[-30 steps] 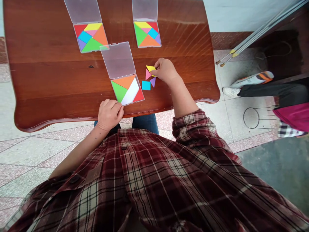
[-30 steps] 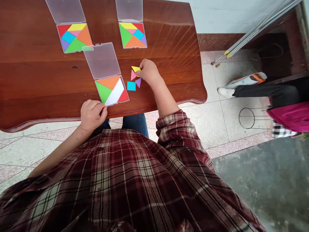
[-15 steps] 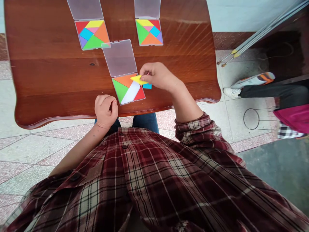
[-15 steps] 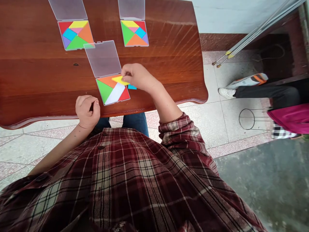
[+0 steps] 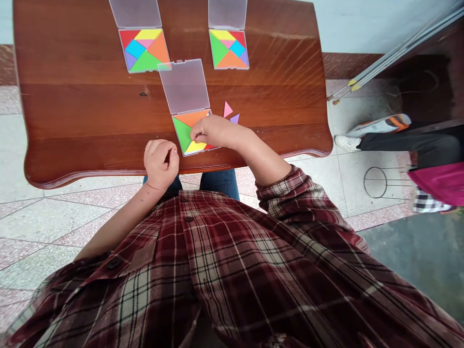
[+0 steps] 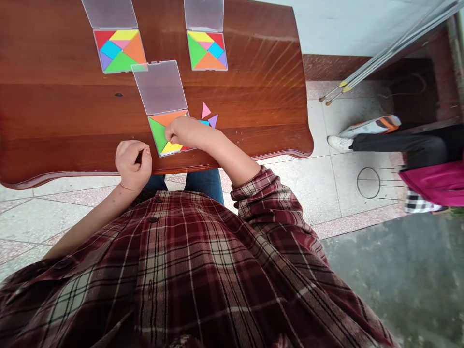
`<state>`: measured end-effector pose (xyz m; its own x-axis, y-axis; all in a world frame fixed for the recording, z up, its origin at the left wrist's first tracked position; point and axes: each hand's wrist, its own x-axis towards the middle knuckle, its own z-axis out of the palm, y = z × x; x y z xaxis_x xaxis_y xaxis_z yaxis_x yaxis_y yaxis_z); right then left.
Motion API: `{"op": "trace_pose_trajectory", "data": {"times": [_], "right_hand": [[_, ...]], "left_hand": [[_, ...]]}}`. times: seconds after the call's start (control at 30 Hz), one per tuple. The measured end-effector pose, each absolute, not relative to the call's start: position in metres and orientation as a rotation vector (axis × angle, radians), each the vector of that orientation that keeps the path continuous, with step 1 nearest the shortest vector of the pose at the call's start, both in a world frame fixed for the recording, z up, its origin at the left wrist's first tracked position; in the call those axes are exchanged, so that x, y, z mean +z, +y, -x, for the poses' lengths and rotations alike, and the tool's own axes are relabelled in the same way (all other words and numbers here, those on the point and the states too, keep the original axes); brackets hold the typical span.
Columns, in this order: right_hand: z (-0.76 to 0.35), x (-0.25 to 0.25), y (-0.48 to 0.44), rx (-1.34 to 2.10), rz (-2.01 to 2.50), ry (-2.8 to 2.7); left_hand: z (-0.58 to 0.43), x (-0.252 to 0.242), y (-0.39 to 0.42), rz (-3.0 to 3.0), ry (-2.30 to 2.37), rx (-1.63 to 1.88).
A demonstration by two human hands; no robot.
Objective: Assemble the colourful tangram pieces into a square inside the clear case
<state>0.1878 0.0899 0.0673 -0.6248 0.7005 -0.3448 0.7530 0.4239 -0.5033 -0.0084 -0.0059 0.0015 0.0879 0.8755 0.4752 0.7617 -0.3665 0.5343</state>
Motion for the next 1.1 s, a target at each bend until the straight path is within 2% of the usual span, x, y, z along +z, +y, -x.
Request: {"op": "trace_pose_trajectory", "data": {"times": [0.3, 0.6, 0.77, 1.1], "right_hand": [[-0.185, 0.065, 0.087, -0.936, -1.253, 2.619], [-0.200, 0.072, 0.086, -0.969, -1.406, 2.660], [-0.200, 0.066, 0.078, -0.946, -1.334, 2.651], [-0.198, 0.064, 0.071, -1.073, -1.323, 2.712]], "left_hand": [[0.009, -0.003, -0.006, -2.221, 1.619, 1.195], [0.009, -0.003, -0.005, -2.282, 1.622, 1.240], [0.009, -0.004, -0.005, -2.213, 1.662, 1.145], [0.009, -0.002, -0.003, -2.297, 1.601, 1.225]]}}
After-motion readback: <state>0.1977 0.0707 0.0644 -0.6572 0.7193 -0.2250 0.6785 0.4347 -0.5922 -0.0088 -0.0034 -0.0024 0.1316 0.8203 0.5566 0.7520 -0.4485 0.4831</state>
